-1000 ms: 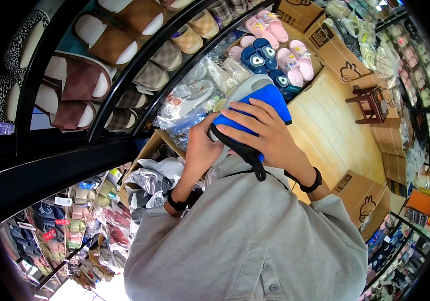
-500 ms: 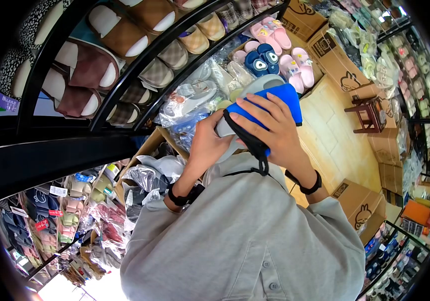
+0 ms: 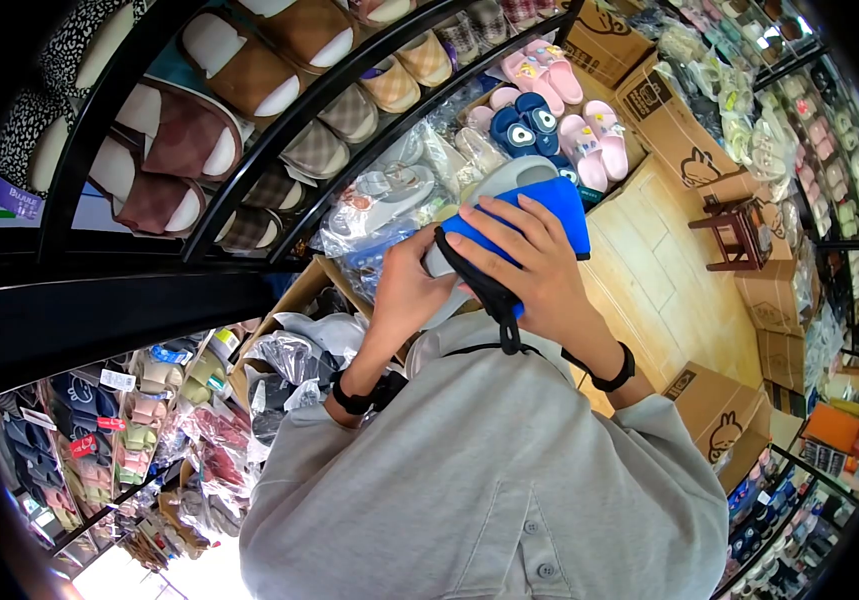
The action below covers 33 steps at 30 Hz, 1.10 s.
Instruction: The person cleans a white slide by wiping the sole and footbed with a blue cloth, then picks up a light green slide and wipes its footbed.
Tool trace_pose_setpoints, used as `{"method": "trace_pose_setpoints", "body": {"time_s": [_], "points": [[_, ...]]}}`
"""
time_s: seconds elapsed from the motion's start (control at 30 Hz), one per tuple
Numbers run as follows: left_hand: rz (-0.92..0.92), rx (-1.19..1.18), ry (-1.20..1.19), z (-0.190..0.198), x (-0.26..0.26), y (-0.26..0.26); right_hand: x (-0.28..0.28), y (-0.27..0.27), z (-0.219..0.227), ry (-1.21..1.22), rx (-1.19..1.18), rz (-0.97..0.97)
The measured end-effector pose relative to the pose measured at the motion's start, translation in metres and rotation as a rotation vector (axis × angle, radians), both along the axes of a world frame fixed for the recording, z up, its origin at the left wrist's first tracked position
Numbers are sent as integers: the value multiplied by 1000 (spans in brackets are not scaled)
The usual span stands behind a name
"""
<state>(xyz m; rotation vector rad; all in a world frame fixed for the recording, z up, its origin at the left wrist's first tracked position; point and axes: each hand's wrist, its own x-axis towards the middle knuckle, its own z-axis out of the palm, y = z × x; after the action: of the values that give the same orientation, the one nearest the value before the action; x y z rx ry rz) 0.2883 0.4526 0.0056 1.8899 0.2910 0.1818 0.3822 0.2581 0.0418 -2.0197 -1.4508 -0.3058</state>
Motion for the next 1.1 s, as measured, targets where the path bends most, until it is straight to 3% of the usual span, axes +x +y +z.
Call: {"method": "trace_pose_setpoints", "body": {"time_s": [1.1], "points": [[-44,-43,38,-13,6,-2,3,-10,-12,77,2,8]]}}
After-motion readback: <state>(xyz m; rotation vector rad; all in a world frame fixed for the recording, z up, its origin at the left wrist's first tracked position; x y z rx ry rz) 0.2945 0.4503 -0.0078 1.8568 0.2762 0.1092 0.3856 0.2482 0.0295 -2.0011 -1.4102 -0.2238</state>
